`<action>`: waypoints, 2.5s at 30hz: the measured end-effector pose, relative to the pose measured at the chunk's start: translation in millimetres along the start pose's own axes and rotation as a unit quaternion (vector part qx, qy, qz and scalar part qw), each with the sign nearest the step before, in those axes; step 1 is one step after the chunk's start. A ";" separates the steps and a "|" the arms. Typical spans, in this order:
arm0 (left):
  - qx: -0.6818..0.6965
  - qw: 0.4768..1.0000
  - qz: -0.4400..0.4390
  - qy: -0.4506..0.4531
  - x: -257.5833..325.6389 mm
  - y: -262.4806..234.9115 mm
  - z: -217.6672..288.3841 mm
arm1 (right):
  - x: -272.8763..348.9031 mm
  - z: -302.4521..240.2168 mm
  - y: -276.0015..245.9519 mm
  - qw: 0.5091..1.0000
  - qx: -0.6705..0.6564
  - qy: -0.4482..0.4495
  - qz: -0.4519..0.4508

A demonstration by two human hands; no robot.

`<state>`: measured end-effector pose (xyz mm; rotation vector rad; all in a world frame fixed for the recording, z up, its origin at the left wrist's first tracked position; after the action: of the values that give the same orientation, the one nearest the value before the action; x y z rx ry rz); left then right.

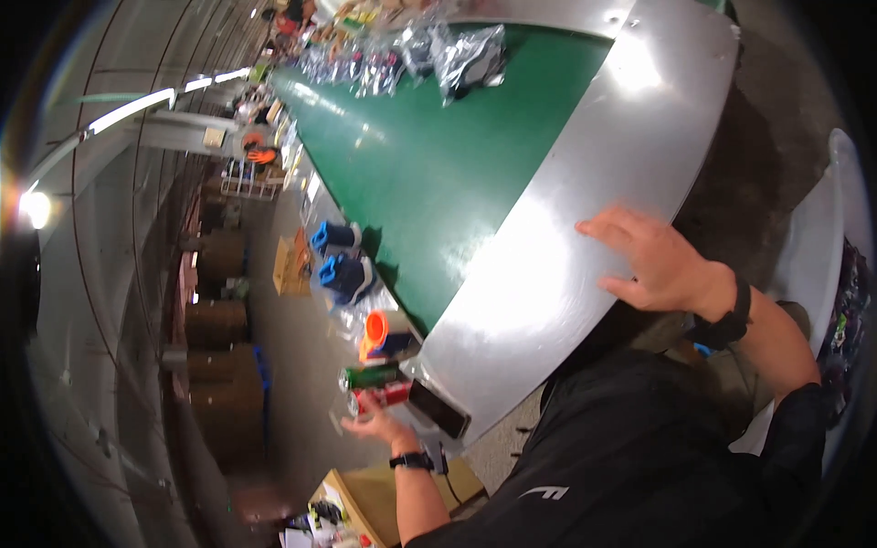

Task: Bagging shoes from a conveyor belt and putting them into a large bin, and then checking electronic components.

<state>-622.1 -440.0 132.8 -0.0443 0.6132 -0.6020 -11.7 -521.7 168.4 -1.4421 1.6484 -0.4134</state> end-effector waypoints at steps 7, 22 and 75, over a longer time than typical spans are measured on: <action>0.091 0.960 -0.142 0.224 13.9 116.7 201.4 | 33.2 42.3 -36.2 0.995 0.027 0.094 0.006; 0.067 0.876 -0.413 0.242 132.1 671.0 257.1 | 221.6 61.6 -93.8 0.869 0.063 0.466 0.155; 0.354 0.164 -0.824 -0.412 346.5 454.8 298.0 | 263.6 -10.5 -90.9 0.855 0.005 0.432 0.288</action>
<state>4.3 -291.3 98.3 -0.1436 -1.3696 -2.7378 53.4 -791.2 137.7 -0.6667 2.6690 -0.7800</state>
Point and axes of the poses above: each hand's wrist, its own x-axis away from the middle knuckle, its own y-axis out of the palm, z = x × y, the point moved 6 cm from there along -x, towards the middle knuckle, and after that the axes turned 10 degrees about x, right-handed, at the moved point
